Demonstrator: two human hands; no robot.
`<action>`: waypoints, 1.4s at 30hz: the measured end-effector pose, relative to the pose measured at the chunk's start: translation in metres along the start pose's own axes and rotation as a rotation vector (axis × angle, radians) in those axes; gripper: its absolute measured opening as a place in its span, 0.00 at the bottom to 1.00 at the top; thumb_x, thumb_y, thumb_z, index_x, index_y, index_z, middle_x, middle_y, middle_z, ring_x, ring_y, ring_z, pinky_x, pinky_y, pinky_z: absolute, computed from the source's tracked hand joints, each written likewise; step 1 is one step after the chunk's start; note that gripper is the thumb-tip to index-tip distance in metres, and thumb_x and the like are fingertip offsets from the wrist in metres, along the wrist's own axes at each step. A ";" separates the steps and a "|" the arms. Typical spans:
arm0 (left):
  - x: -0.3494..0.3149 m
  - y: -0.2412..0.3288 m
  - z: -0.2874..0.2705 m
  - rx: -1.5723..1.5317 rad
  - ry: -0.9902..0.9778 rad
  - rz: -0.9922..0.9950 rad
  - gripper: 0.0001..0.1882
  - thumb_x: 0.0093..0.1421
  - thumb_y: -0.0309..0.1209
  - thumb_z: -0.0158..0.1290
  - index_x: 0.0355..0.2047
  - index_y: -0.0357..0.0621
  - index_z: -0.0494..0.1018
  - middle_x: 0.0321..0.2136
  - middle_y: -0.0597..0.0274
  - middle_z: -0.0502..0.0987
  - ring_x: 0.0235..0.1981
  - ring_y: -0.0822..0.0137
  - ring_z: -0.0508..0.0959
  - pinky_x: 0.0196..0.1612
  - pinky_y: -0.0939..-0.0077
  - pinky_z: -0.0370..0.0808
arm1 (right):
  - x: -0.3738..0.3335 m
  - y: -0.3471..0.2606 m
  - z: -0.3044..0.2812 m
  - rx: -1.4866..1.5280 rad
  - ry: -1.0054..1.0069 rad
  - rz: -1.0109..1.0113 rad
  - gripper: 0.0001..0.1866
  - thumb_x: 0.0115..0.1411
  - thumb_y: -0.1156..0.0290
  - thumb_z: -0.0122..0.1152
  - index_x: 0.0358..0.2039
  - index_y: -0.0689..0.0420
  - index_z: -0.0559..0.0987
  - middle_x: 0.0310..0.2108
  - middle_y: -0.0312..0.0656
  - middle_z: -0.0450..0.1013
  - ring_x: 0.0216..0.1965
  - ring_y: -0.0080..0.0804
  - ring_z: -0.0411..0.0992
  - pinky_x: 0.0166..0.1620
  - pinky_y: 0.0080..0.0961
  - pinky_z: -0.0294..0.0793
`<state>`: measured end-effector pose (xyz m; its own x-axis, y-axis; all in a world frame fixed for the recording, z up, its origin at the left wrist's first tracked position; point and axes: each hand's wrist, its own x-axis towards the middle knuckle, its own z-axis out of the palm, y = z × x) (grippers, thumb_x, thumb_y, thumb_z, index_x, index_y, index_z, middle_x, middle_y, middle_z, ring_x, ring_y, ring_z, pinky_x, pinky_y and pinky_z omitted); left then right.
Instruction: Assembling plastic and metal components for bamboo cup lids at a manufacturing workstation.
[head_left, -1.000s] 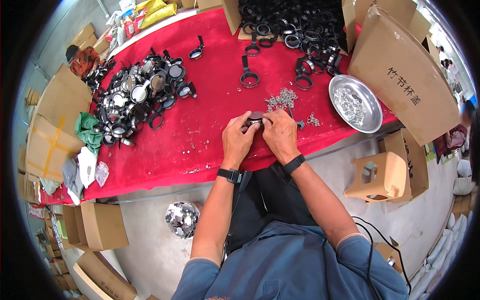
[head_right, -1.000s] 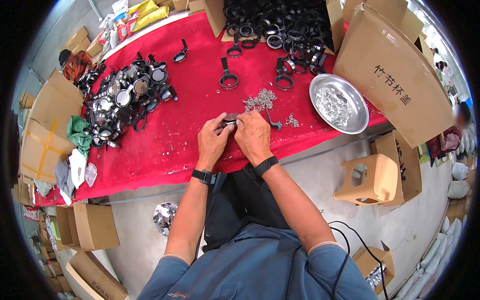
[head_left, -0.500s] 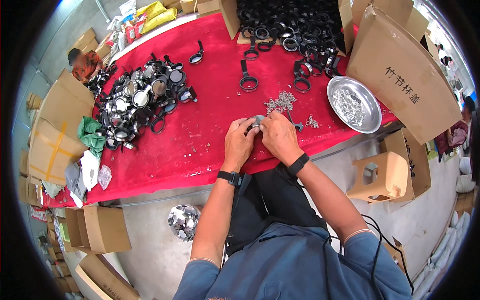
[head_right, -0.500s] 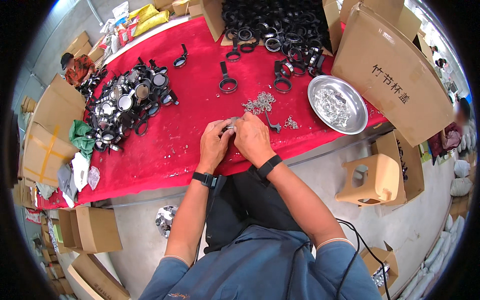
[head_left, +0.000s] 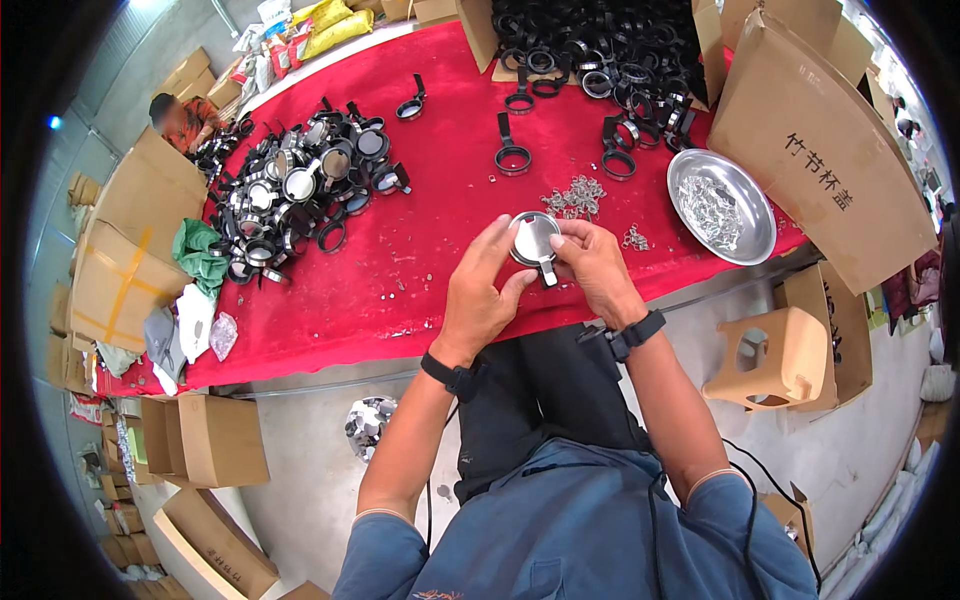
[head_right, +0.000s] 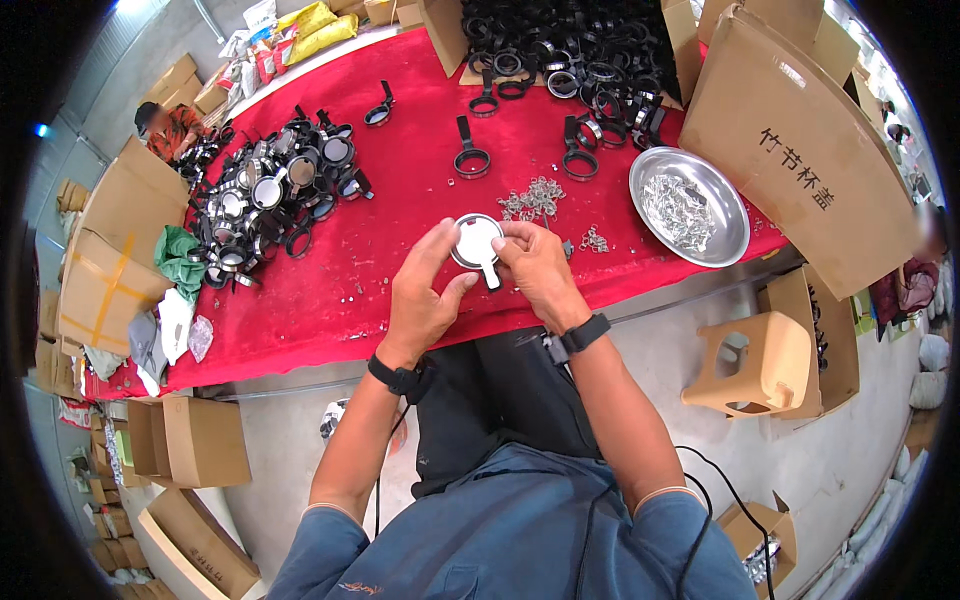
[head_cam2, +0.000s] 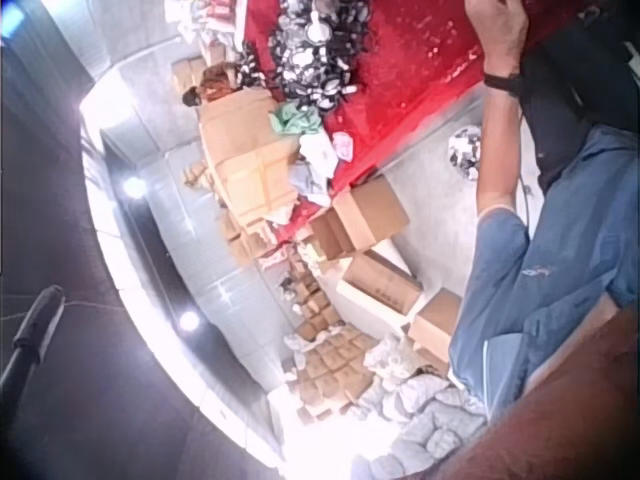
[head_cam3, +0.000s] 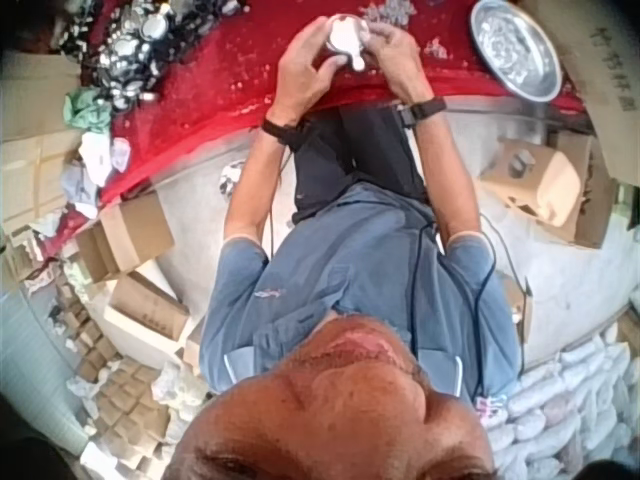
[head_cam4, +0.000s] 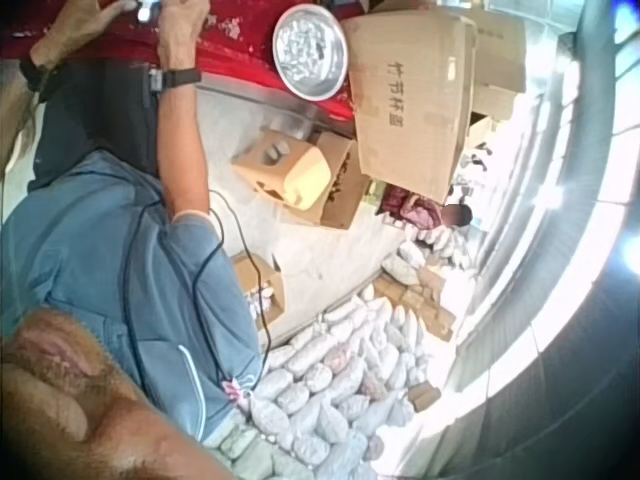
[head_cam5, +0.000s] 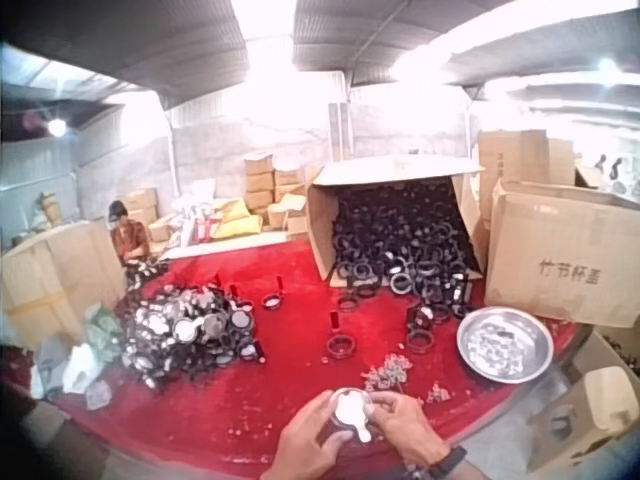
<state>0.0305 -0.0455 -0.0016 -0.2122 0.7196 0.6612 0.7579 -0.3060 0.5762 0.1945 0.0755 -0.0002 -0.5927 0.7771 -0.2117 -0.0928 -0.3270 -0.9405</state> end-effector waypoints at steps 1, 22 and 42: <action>0.001 0.006 0.001 -0.084 0.078 -0.087 0.30 0.65 0.27 0.71 0.67 0.35 0.77 0.62 0.44 0.81 0.57 0.57 0.86 0.53 0.63 0.87 | -0.001 0.003 0.003 -0.017 0.040 -0.092 0.18 0.74 0.73 0.66 0.60 0.68 0.80 0.42 0.42 0.84 0.40 0.24 0.82 0.42 0.24 0.83; 0.019 0.017 0.007 -0.078 0.062 -0.339 0.14 0.76 0.33 0.58 0.52 0.34 0.85 0.37 0.44 0.86 0.38 0.46 0.87 0.43 0.59 0.82 | -0.021 0.007 0.016 -0.121 0.075 -0.355 0.20 0.74 0.75 0.65 0.62 0.70 0.77 0.48 0.46 0.84 0.46 0.24 0.82 0.47 0.24 0.83; -0.005 -0.048 0.000 0.098 -0.364 -0.182 0.38 0.60 0.30 0.71 0.70 0.42 0.74 0.69 0.43 0.75 0.74 0.40 0.70 0.77 0.51 0.67 | 0.096 0.065 0.023 -0.430 0.197 0.079 0.15 0.63 0.66 0.68 0.38 0.67 0.89 0.30 0.48 0.85 0.29 0.37 0.84 0.30 0.38 0.79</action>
<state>-0.0054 -0.0344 -0.0324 -0.1296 0.9352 0.3296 0.7872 -0.1051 0.6077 0.1130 0.1162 -0.0753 -0.4176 0.8597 -0.2941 0.3101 -0.1694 -0.9355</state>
